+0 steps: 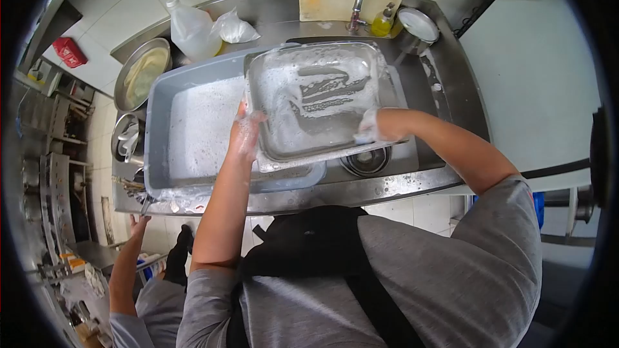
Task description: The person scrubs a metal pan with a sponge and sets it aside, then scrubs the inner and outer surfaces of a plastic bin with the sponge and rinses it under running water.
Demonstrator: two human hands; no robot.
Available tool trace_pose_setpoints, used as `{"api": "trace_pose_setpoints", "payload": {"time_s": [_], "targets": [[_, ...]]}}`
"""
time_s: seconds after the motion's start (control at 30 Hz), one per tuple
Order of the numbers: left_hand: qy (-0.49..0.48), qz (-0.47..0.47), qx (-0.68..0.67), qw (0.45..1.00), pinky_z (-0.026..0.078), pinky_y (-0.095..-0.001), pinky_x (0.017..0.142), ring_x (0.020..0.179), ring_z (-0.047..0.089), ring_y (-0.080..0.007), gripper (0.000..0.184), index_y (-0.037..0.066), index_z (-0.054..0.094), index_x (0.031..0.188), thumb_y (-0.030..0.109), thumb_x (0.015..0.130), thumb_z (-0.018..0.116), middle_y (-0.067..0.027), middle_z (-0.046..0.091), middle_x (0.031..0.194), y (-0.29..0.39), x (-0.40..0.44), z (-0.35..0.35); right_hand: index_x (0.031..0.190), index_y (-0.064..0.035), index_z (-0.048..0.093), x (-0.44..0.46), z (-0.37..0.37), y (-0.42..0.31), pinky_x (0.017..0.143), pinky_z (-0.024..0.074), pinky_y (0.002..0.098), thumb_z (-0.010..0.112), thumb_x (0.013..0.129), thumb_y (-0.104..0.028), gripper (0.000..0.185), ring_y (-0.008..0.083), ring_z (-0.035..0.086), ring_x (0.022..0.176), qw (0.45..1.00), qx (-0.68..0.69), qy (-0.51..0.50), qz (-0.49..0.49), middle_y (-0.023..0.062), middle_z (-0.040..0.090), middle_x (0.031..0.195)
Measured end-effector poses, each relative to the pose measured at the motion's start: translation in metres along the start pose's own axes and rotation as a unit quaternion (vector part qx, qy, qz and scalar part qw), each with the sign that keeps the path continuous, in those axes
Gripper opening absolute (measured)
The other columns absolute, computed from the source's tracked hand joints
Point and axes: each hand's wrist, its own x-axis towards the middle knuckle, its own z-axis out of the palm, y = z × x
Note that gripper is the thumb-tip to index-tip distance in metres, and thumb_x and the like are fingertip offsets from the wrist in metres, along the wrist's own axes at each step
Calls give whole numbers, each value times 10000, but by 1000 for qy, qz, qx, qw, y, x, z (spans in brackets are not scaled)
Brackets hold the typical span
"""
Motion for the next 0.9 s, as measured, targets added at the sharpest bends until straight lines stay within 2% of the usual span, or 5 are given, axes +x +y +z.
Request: {"api": "trace_pose_setpoints", "payload": {"time_s": [0.1,0.3,0.57,0.73,0.9], "targets": [[-65,-48,-129,988,257,-340,1057,1209,404,-256,818,173,270,1440,29,677,529,-79,443,1315,-11,-1,25,1129,-47,590,-12,-23,16,751,515,364,513,879,-451,481,272,642,841,973,-81,-90,197,173,642,979],[-78,-46,-51,995,442,-351,915,1092,508,-258,775,163,290,1427,-53,696,431,-133,487,1260,22,-14,-23,1043,-46,605,155,36,-120,939,415,402,441,856,-233,312,276,564,1046,898,-80,430,45,187,578,1096],[-134,-75,-54,987,460,-346,887,1086,516,-270,823,151,270,1438,-107,667,401,-143,483,1275,30,-2,-52,1094,-132,609,86,-28,-35,910,425,431,480,799,-135,323,319,550,1033,936,-271,186,128,105,588,1135],[-124,-25,-23,992,449,-311,873,1051,532,-243,804,136,302,1428,-115,669,387,-132,512,1246,39,17,-49,1061,-91,622,41,-26,-23,870,451,427,478,825,-125,278,313,640,889,846,-439,138,271,122,667,948],[-157,-23,-13,987,433,-281,866,1048,532,-218,776,89,335,1413,-120,668,396,-124,526,1237,32,39,-48,986,-53,650,9,16,-50,814,481,430,497,831,-193,259,321,645,871,876,-340,149,309,139,670,929]]}}
